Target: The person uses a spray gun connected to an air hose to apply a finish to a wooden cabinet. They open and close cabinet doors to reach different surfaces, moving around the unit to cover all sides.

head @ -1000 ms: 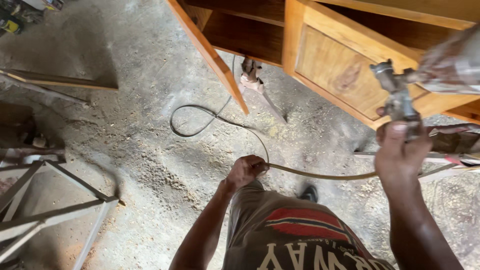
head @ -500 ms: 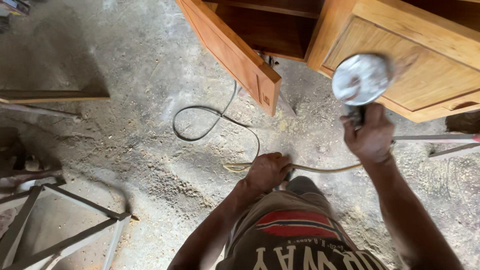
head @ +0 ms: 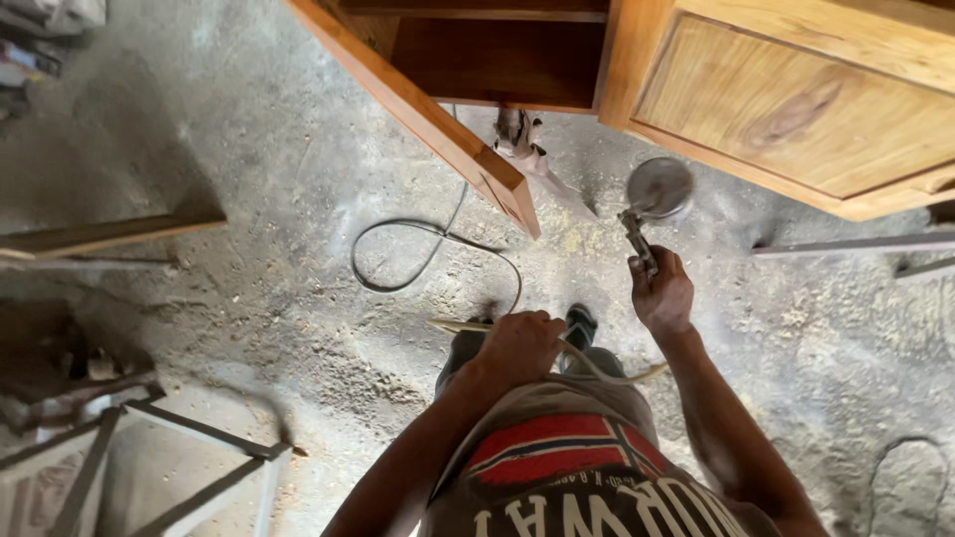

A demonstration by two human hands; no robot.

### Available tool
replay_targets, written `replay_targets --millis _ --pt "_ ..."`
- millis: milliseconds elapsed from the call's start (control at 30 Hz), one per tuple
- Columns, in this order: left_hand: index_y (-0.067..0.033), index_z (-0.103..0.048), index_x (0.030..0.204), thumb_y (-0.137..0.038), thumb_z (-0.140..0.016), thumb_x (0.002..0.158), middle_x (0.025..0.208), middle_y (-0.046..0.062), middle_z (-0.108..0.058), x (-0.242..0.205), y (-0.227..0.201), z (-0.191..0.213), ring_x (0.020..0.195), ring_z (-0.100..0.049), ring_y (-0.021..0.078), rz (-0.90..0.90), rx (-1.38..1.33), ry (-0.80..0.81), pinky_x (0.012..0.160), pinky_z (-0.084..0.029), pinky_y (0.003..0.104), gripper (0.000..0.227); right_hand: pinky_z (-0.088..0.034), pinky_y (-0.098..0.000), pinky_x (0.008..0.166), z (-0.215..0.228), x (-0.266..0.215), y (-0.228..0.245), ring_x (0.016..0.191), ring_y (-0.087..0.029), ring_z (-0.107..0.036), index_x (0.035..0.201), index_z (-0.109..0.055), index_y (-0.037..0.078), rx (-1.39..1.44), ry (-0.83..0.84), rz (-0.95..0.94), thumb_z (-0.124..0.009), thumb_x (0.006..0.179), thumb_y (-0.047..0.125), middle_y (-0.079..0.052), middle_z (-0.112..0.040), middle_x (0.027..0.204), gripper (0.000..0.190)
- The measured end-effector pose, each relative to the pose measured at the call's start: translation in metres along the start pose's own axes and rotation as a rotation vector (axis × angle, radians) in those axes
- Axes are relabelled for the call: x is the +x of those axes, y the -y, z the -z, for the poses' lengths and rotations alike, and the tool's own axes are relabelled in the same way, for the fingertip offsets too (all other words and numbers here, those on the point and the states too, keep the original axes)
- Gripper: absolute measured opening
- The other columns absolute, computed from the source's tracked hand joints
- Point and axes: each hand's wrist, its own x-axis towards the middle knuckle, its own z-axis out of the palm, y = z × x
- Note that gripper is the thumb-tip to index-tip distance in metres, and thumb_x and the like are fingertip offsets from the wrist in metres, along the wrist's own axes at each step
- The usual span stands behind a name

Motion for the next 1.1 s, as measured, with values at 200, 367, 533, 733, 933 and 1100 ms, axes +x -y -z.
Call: replay_targets --millis 200,367,533,733,933,1100 --pt "-0.0106 -0.074 0.103 -0.026 -0.07 0.089 0.092 0.012 -0.073 -0.039 0.047 0.034 0.085 -0.072 0.0329 0.108 -0.117 -0.178 0.076 -0.058 0.047 0.022 -0.042 -0.034 0.06 -0.06 -0.005 0.022 0.07 -0.017 -0.048 0.118 -0.061 -0.002 0.505 -0.147 -0.371 -0.057 0.111 0.035 -0.011 -0.058 0.082 0.038" --pt "-0.0112 -0.075 0.105 -0.024 -0.074 0.084 0.09 0.012 -0.074 -0.047 0.071 0.053 0.083 -0.072 0.033 0.078 -0.105 -0.111 0.074 -0.057 0.046 0.024 -0.034 -0.0345 0.051 -0.083 -0.011 0.035 0.057 -0.014 -0.043 0.109 -0.055 -0.001 0.449 -0.259 -0.54 -0.054 0.11 0.042 -0.007 -0.052 0.065 0.043" --pt "-0.0074 -0.074 0.104 -0.022 -0.074 0.087 0.092 0.013 -0.073 -0.043 0.069 0.047 0.084 -0.072 0.0332 -0.044 -0.122 -0.055 0.078 -0.058 0.046 0.022 -0.038 -0.0355 0.053 -0.058 -0.043 0.011 0.061 -0.015 -0.046 0.108 -0.054 -0.001 0.338 -0.438 -0.544 -0.054 0.113 0.046 -0.008 -0.057 0.072 0.047" --pt "-0.0059 -0.073 0.105 -0.019 -0.071 0.09 0.09 0.013 -0.072 -0.026 0.056 0.038 0.084 -0.071 0.0336 -0.239 -0.214 -0.02 0.078 -0.057 0.046 0.021 -0.045 -0.034 0.061 -0.004 -0.084 -0.039 0.069 -0.015 -0.052 0.111 -0.053 -0.003 0.228 -0.611 -0.564 -0.055 0.116 0.055 -0.009 -0.06 0.078 0.058" --pt "-0.0059 -0.071 0.105 -0.019 -0.07 0.091 0.086 0.014 -0.069 -0.011 0.042 0.03 0.081 -0.07 0.0344 -0.34 -0.215 0.045 0.075 -0.056 0.047 0.019 -0.041 -0.0326 0.046 0.049 -0.099 -0.099 0.053 -0.01 -0.048 0.117 -0.056 0.002 -0.04 -0.737 -0.747 -0.036 0.102 0.081 -0.002 -0.058 0.07 0.083" --pt "-0.0071 -0.072 0.108 -0.019 -0.071 0.091 0.088 0.014 -0.071 -0.01 0.04 0.038 0.082 -0.071 0.0336 -0.302 -0.211 0.013 0.076 -0.057 0.046 0.021 -0.038 -0.0298 0.046 0.047 -0.096 -0.096 0.054 -0.007 -0.046 0.125 -0.054 0.0 0.023 -0.766 -0.685 -0.036 0.105 0.081 -0.001 -0.056 0.068 0.086"
